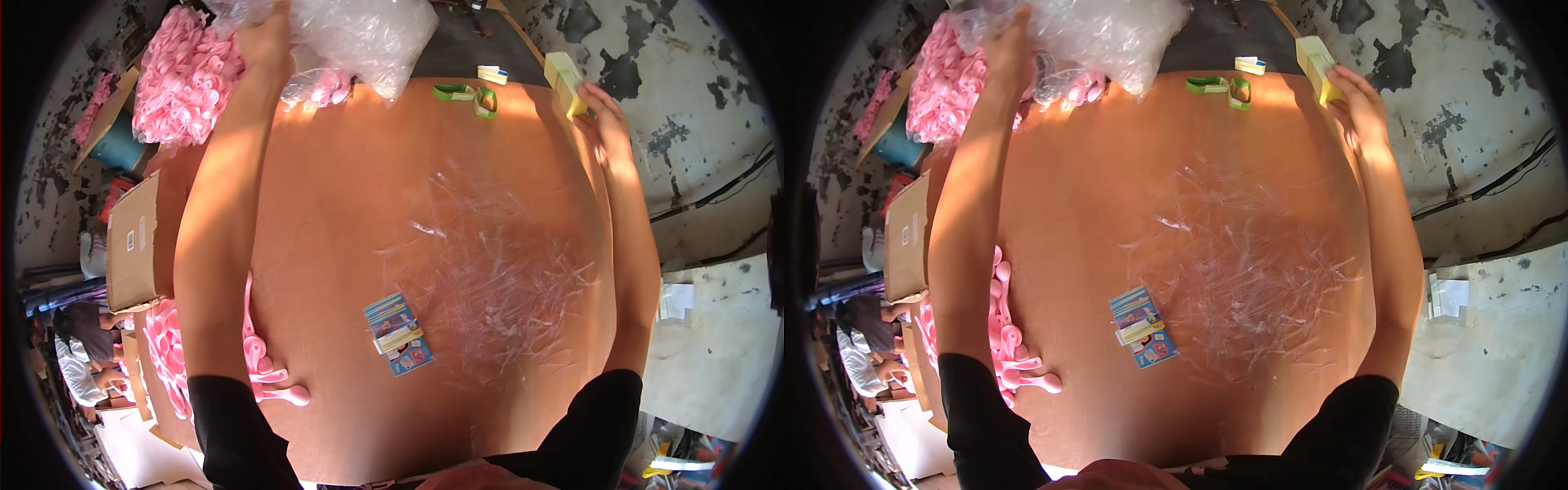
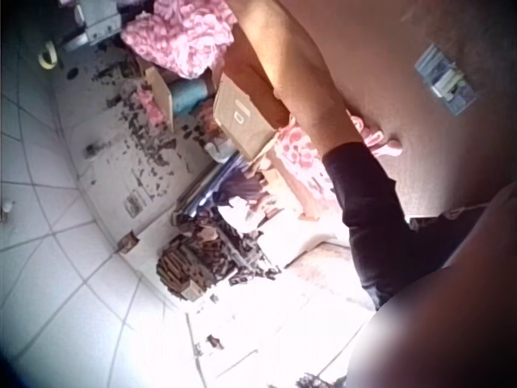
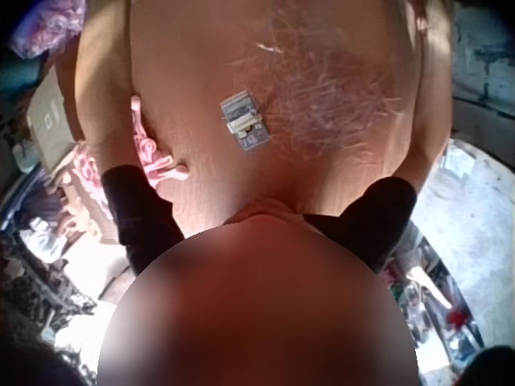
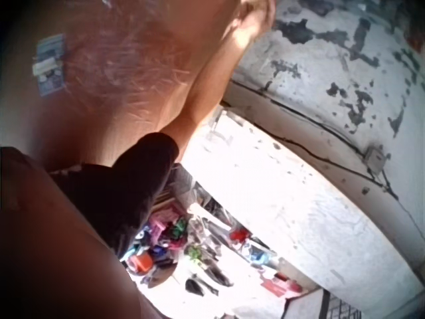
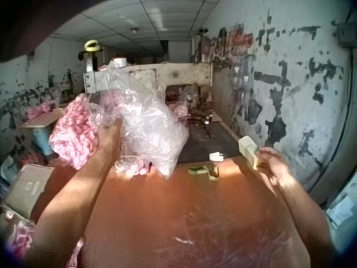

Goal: The person is sorting and packaging small pink plastic spoons into clear bags and then preparing a small box of cards.

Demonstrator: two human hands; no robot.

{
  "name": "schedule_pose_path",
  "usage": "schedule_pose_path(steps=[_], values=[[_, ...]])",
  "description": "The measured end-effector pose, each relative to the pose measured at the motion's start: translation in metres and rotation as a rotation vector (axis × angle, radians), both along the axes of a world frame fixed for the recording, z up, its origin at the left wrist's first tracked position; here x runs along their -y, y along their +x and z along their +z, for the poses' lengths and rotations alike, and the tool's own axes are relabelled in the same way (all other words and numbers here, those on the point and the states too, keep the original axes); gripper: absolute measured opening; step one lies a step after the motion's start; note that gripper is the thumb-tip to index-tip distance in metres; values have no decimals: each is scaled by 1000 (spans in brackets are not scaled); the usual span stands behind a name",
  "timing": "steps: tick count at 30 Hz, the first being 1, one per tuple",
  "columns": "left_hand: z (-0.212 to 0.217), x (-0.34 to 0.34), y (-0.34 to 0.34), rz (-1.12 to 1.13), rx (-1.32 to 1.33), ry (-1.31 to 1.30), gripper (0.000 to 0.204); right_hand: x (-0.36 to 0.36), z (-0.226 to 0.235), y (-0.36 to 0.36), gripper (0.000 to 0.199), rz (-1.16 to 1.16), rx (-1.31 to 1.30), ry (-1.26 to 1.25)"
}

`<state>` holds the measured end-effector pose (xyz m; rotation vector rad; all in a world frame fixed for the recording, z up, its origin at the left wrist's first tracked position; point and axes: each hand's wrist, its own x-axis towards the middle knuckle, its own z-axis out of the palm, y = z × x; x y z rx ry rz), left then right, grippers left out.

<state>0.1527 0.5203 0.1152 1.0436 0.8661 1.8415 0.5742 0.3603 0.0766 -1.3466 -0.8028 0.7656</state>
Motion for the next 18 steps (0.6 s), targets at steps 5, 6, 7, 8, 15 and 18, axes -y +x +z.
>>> schedule_pose_path(steps=[5, 6, 7, 8, 15, 18], values=[[-14, -86, 23, 27, -101, 25, 37, 44, -1, 8, 33, 13, -85, 34], [-9, -93, 33, 19, -138, -117, 49, 50, -3, 17, 30, 21, -99, 10], [-6, -100, 39, 17, -177, -257, 61, 58, -4, 20, 30, 16, -100, 8], [-3, -108, 44, 14, -181, -256, 61, 64, -4, 22, 28, 8, -82, 3], [-37, -111, 55, 58, -222, -22, 93, 103, -20, 33, 15, 4, -43, -6], [-37, -98, 45, 191, -312, 43, 94, 121, -17, 14, 13, 28, -36, 34]])
